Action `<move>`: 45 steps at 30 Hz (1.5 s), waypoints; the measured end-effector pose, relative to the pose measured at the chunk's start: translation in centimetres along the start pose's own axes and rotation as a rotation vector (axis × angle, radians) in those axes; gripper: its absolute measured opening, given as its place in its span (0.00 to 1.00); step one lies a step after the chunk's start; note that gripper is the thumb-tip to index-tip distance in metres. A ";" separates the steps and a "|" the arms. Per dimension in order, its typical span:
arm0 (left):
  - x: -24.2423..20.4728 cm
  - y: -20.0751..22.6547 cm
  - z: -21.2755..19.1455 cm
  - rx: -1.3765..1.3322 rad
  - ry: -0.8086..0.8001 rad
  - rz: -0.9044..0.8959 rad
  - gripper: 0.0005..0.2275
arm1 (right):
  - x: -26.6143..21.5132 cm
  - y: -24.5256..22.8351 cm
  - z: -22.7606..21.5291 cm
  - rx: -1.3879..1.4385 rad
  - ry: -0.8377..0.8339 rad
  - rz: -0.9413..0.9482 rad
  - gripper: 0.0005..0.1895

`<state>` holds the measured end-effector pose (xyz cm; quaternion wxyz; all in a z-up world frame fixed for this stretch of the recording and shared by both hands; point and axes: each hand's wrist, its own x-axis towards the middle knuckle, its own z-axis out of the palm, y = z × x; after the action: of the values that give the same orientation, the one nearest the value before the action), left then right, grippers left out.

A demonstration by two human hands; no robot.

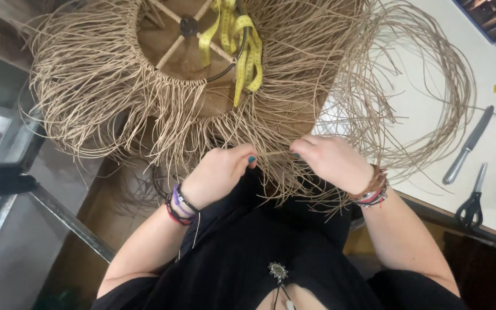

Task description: Weaving straw strands onto a circular frame to create a decorative shade.

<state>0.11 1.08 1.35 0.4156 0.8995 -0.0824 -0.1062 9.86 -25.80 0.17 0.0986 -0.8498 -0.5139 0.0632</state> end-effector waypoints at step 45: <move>9.3 -7.9 5.0 0.051 0.717 0.676 0.06 | 13.4 3.0 2.8 0.807 0.055 -0.085 0.25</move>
<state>8.22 0.32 -8.97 0.4067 0.8124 -0.2240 0.3527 18.10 -14.97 -3.32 0.4406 -0.7221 -0.4798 0.2330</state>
